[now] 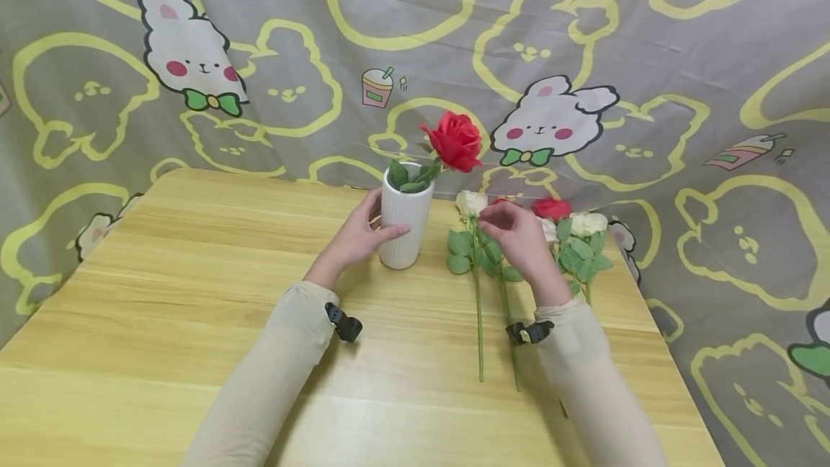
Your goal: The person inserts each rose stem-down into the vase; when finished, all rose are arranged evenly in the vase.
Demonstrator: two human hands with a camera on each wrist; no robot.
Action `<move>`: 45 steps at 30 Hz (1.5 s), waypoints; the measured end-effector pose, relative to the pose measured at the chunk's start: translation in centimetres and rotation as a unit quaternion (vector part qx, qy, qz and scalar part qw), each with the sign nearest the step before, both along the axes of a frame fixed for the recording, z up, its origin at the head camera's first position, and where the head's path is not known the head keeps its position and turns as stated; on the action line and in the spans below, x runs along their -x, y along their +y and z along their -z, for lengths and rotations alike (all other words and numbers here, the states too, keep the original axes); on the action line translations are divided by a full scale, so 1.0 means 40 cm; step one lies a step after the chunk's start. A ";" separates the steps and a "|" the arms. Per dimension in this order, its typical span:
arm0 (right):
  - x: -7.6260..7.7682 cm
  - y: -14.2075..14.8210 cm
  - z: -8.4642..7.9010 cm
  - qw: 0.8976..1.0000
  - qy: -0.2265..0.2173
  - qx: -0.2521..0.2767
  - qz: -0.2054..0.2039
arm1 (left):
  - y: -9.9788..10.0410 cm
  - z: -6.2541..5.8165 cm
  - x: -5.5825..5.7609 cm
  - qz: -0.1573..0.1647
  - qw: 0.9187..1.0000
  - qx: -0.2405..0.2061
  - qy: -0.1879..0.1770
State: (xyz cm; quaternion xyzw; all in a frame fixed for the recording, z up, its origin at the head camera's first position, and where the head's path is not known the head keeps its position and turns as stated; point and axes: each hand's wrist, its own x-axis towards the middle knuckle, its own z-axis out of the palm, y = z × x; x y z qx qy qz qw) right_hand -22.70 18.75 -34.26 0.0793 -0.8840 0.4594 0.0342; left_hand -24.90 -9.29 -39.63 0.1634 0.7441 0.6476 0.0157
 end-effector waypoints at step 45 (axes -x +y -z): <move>0.004 0.011 0.184 0.971 -0.234 -0.053 -0.004 | -0.002 0.012 0.006 0.002 1.000 -0.019 0.003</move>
